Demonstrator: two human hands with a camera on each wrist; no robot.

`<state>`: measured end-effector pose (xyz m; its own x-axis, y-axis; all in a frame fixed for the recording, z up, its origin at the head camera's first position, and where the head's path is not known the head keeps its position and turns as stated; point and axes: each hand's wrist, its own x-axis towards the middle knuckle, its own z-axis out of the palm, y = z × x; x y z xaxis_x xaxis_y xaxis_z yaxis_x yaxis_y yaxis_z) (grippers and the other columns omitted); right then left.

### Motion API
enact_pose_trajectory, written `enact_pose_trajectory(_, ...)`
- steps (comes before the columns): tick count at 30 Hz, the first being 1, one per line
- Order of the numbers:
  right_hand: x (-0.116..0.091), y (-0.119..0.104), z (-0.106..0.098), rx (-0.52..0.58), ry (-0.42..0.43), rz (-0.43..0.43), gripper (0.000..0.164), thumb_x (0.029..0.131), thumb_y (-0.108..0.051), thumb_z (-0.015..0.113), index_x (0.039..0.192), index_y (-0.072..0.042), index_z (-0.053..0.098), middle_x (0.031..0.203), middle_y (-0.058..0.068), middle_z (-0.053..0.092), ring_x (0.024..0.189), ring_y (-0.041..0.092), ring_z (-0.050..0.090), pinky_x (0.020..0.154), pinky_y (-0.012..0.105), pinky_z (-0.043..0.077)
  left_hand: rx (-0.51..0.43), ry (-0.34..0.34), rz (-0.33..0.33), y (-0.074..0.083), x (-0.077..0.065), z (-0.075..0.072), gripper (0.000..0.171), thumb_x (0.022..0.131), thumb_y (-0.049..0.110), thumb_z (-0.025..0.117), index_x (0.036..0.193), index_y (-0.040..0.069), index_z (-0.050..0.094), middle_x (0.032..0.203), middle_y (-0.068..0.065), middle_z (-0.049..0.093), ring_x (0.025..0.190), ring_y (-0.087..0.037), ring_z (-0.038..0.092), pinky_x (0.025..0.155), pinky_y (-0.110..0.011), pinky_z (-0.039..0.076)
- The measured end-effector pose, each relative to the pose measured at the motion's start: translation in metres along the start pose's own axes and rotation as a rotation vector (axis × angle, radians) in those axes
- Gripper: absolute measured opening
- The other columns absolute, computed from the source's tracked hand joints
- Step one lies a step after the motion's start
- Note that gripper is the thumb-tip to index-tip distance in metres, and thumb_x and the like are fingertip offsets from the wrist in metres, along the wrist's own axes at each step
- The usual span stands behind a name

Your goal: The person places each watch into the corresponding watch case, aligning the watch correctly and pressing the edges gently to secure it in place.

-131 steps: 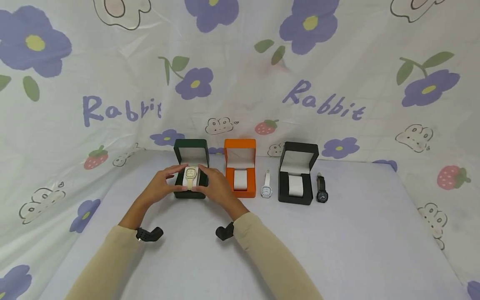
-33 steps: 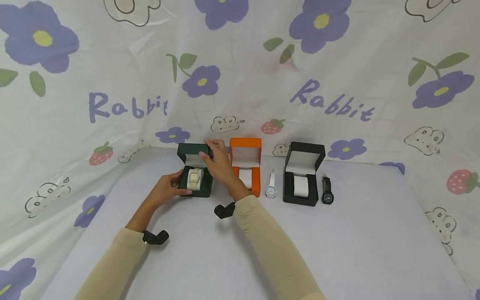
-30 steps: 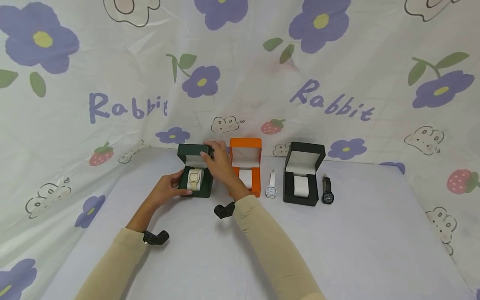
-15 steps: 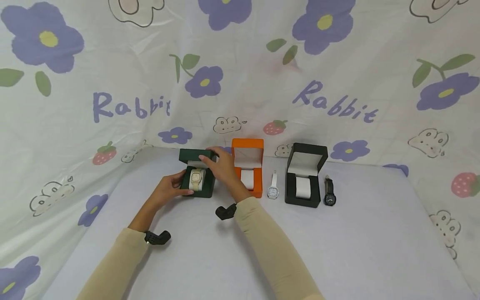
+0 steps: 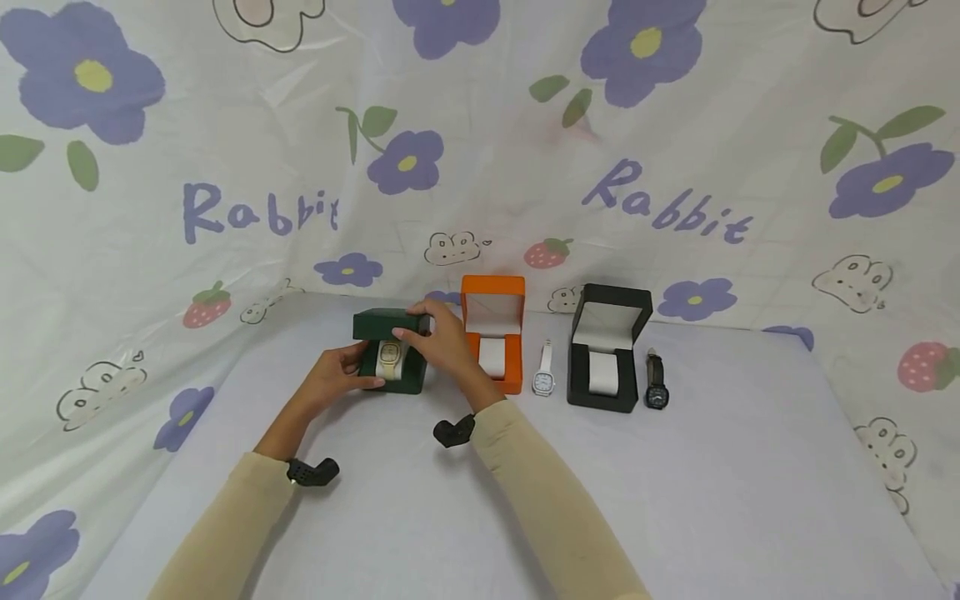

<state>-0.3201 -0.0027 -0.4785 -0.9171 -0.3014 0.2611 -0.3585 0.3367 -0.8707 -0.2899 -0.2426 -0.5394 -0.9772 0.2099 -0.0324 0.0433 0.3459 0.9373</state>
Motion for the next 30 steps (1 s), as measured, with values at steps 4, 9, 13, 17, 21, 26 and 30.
enact_pose_trajectory(4, -0.003, 0.002, 0.003, 0.039, 0.007, 0.015, 0.039, 0.089, -0.026, 0.081, 0.122, -0.009, 0.067, 0.132, 0.006, 0.061, 0.127, 0.021, 0.053, 0.108, 0.041, 0.047, 0.003, 0.002, -0.004, -0.002, 0.001, 0.0, 0.086, 0.08, 0.015, 0.088, 0.15, -0.005, 0.043, 0.149, -0.022, 0.05, 0.135, -0.035, 0.051, 0.109, -0.043, 0.046)
enact_pose_trajectory(9, -0.006, 0.004, 0.005, 0.09, 0.001, 0.036, 0.04, 0.089, -0.025, 0.081, 0.123, -0.01, 0.066, 0.135, 0.003, 0.059, 0.131, 0.019, 0.051, 0.105, 0.037, 0.05, 0.01, 0.01, -0.017, -0.005, 0.003, 0.0, 0.083, 0.08, 0.015, 0.089, 0.148, -0.005, 0.046, 0.145, -0.023, 0.053, 0.134, -0.035, 0.053, 0.108, -0.044, 0.046)
enact_pose_trajectory(13, -0.008, 0.004, 0.007, 0.103, 0.004, 0.022, 0.041, 0.089, -0.025, 0.081, 0.124, -0.01, 0.066, 0.136, 0.002, 0.058, 0.133, 0.019, 0.05, 0.106, 0.036, 0.05, 0.01, 0.01, -0.012, -0.004, 0.003, 0.0, 0.08, 0.081, 0.012, 0.088, 0.147, -0.006, 0.047, 0.144, -0.023, 0.054, 0.134, -0.036, 0.053, 0.109, -0.046, 0.045)
enact_pose_trajectory(17, -0.01, 0.006, 0.008, 0.115, 0.003, -0.017, 0.043, 0.088, -0.02, 0.082, 0.124, -0.004, 0.064, 0.135, 0.008, 0.059, 0.13, 0.024, 0.053, 0.104, 0.041, 0.051, 0.02, 0.006, -0.016, -0.003, 0.003, 0.0, 0.078, 0.082, 0.011, 0.087, 0.147, -0.006, 0.048, 0.143, -0.023, 0.055, 0.135, -0.036, 0.052, 0.11, -0.047, 0.044)
enact_pose_trajectory(21, -0.011, 0.007, 0.009, 0.121, 0.002, -0.04, 0.044, 0.087, -0.017, 0.082, 0.124, -0.002, 0.063, 0.134, 0.01, 0.059, 0.129, 0.025, 0.053, 0.104, 0.043, 0.051, 0.032, 0.013, -0.008, -0.002, 0.003, 0.0, 0.075, 0.081, 0.012, 0.087, 0.144, -0.006, 0.051, 0.141, -0.023, 0.057, 0.133, -0.036, 0.053, 0.11, -0.048, 0.044)
enact_pose_trajectory(26, -0.014, 0.008, 0.011, 0.114, 0.003, -0.07, 0.043, 0.086, -0.013, 0.083, 0.123, -0.001, 0.064, 0.133, 0.011, 0.059, 0.126, 0.027, 0.055, 0.103, 0.047, 0.052, 0.043, 0.027, -0.006, -0.003, 0.002, -0.001, 0.072, 0.079, 0.015, 0.09, 0.14, -0.004, 0.057, 0.136, -0.021, 0.062, 0.13, -0.034, 0.057, 0.109, -0.046, 0.046)
enact_pose_trajectory(30, -0.017, 0.008, 0.012, 0.066, 0.001, -0.119, 0.042, 0.084, -0.011, 0.084, 0.12, 0.0, 0.066, 0.132, 0.015, 0.06, 0.124, 0.03, 0.057, 0.099, 0.047, 0.054, 0.057, 0.029, 0.0, -0.004, 0.001, -0.002, 0.07, 0.078, 0.019, 0.09, 0.137, -0.003, 0.06, 0.134, -0.02, 0.064, 0.13, -0.033, 0.057, 0.108, -0.045, 0.047)
